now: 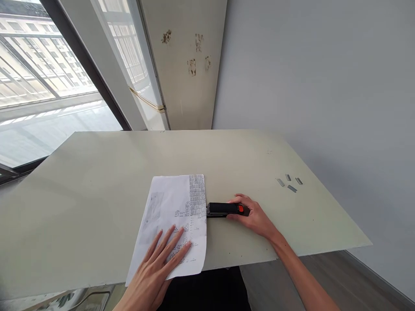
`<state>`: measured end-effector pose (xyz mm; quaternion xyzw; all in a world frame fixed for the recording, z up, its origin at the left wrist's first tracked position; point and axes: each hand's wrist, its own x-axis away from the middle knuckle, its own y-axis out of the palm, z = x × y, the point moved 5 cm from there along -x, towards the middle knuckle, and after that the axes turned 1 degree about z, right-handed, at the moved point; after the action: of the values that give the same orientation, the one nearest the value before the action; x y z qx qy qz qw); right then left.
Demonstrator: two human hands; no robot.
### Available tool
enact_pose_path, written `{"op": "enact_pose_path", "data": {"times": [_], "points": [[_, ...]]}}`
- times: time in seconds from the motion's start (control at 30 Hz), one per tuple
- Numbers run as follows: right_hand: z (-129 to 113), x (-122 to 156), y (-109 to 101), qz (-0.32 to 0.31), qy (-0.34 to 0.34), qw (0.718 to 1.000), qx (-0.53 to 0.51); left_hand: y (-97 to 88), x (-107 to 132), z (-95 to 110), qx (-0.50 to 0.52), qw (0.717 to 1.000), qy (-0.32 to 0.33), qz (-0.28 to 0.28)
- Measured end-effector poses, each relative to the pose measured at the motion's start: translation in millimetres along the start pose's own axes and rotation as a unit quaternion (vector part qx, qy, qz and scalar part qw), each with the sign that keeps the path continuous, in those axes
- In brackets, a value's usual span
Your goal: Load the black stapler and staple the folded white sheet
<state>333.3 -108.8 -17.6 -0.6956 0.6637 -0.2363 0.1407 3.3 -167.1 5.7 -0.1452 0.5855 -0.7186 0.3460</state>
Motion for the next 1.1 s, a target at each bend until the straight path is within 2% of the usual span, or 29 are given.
{"op": "enact_pose_path", "data": {"times": [0.17, 0.27, 0.37, 0.5, 0.63, 0.77, 0.9, 1.1], "points": [[-7.2, 4.4, -0.4, 0.003, 0.004, 1.000, 0.020, -3.4, -6.8, 9.6, -0.002, 1.000, 0.009, -0.026], [-14.6, 5.3, -4.2, -0.033, 0.000, 0.999, 0.000, -9.1, -12.5, 11.6, 0.027, 0.999, 0.013, -0.037], [-26.8, 3.4, -9.4, -0.060, -0.009, 0.997, -0.051, -14.8, -25.3, 5.2, 0.050, 0.998, 0.014, -0.036], [-45.4, -6.9, -13.0, 0.005, 0.020, 0.999, -0.040, -16.3, -54.7, -10.2, 0.047, 0.998, 0.036, -0.029], [-72.3, -22.2, 2.5, 0.031, 0.021, 0.999, 0.028, -6.9, -79.1, -18.3, 0.039, 0.995, 0.084, -0.034], [-94.4, -34.7, 25.9, 0.026, -0.001, 0.995, 0.093, 4.1, -85.9, -18.0, 0.034, 0.992, 0.116, -0.038], [-97.5, -39.7, 42.9, 0.021, 0.013, 0.988, 0.151, 9.5, -87.2, -16.4, 0.040, 0.992, 0.119, -0.030], [-94.3, -39.6, 48.4, -0.005, 0.028, 0.984, 0.177, 12.9, -93.9, -14.5, 0.070, 0.990, 0.125, -0.017]]}}
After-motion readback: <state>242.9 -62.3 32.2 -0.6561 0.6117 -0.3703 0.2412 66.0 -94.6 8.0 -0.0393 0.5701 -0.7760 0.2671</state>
